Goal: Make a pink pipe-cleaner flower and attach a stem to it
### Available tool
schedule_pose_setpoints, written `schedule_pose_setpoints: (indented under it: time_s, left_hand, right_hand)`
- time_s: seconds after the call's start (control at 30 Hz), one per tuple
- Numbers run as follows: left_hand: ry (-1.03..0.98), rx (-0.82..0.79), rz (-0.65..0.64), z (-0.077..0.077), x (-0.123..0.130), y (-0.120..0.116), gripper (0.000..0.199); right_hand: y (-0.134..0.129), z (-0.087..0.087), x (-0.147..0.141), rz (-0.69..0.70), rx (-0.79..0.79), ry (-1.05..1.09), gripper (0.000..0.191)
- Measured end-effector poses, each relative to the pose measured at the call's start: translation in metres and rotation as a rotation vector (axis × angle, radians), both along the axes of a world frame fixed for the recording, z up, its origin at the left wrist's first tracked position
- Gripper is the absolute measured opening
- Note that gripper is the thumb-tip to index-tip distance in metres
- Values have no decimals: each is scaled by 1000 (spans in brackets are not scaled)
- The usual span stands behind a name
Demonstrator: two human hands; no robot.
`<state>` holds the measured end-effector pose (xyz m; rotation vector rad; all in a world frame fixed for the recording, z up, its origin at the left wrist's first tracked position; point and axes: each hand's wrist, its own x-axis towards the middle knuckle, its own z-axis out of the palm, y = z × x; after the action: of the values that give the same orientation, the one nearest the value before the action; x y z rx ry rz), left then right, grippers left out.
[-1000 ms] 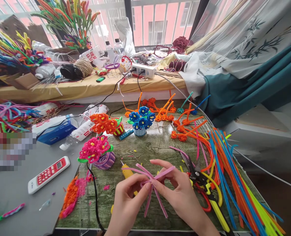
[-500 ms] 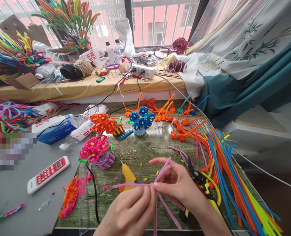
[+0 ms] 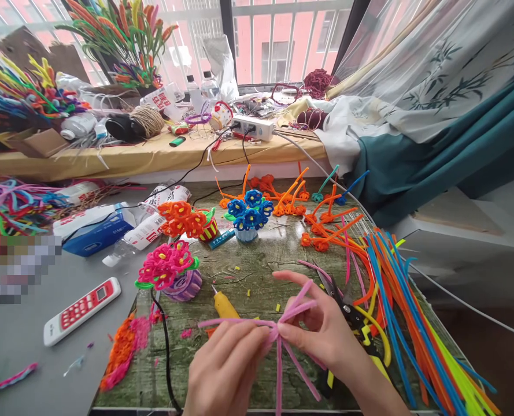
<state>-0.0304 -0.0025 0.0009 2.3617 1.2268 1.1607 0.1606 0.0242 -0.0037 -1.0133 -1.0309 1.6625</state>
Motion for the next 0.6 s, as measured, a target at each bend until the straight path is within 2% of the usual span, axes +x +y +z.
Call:
schedule_pose_setpoints:
  time_s: [0.07, 0.17, 0.27, 0.33, 0.43, 0.6]
  left_hand:
    - [-244, -367, 110, 1, 4, -3, 3]
    - [-557, -801, 162, 5, 14, -6, 27]
    - [-784, -1077, 191, 8, 25, -5, 39]
    - [-903, -1168, 240, 9, 32, -3, 40]
    - [-1024, -1204, 282, 8, 37, -2, 40]
    - [-1096, -1271, 282, 3, 34, -3, 37]
  right_hand:
    - [-7, -1, 0, -81, 125, -117, 53]
    - [-13, -7, -1, -97, 284, -204, 43]
    - [-15, -12, -2, -69, 392, -217, 47]
    - [-15, -12, -2, -45, 462, -261, 50]
    - [-16, -9, 0, -19, 578, -370, 52]
    - [-14, -5, 2, -29, 730, -522, 50]
